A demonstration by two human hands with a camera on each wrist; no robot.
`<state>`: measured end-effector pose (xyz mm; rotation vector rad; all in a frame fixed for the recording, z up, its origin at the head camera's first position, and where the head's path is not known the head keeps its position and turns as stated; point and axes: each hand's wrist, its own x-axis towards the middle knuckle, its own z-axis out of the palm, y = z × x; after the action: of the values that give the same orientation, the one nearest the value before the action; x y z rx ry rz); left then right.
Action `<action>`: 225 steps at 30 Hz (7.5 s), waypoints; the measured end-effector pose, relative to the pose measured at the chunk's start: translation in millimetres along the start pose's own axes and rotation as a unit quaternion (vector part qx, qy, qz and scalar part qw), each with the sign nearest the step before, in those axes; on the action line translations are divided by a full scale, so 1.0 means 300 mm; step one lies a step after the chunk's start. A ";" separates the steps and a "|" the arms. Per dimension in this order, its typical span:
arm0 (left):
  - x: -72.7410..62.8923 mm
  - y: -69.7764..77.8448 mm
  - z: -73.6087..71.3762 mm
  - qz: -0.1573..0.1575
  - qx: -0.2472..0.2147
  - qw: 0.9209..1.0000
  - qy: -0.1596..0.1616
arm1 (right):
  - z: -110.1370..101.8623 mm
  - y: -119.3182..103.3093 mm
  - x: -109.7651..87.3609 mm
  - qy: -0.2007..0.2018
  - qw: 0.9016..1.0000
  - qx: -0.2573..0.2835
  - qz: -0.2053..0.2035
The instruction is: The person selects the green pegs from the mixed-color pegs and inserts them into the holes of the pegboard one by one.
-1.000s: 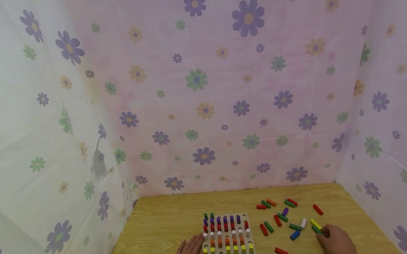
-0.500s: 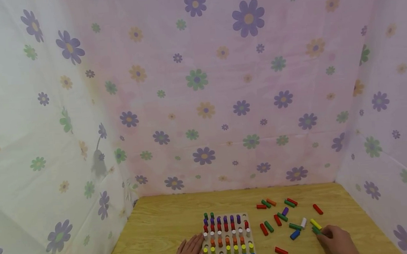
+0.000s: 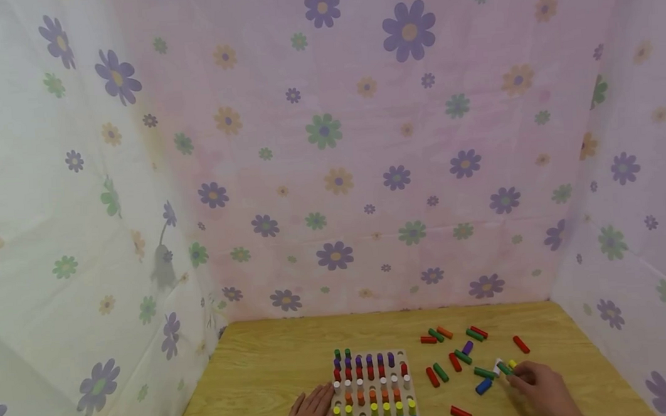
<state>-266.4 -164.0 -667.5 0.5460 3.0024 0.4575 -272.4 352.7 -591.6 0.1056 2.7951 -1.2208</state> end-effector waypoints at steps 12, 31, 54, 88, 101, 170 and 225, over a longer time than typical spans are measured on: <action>0.002 0.000 -0.005 0.002 0.007 1.000 0.008 | 0.031 -0.157 -0.019 -0.002 0.997 0.076 -0.024; 0.001 -0.008 0.012 -0.003 0.011 1.000 0.009 | 0.131 -0.313 -0.010 -0.051 0.981 0.171 -0.076; 0.005 -0.003 -0.007 -0.006 0.005 1.000 0.000 | 0.329 -0.499 0.058 -0.033 0.976 0.197 -0.092; -0.003 0.001 0.007 -0.002 0.005 1.000 0.015 | 0.528 -0.631 0.159 -0.021 0.968 0.183 -0.171; -0.003 -0.001 0.007 0.004 0.002 1.000 0.019 | 0.600 -0.662 0.205 0.043 0.964 0.171 -0.200; 0.001 -0.005 0.021 0.000 0.005 1.000 0.021 | 0.735 -0.641 0.271 0.026 0.974 0.063 -0.215; 0.007 -0.005 0.029 -0.001 0.059 0.998 0.036 | 0.446 -0.534 0.225 -0.110 0.957 0.039 -0.266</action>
<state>-267.8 -162.2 -676.3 0.5446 3.1140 0.3064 -348.0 147.6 -572.8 -0.7763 2.6550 -1.3335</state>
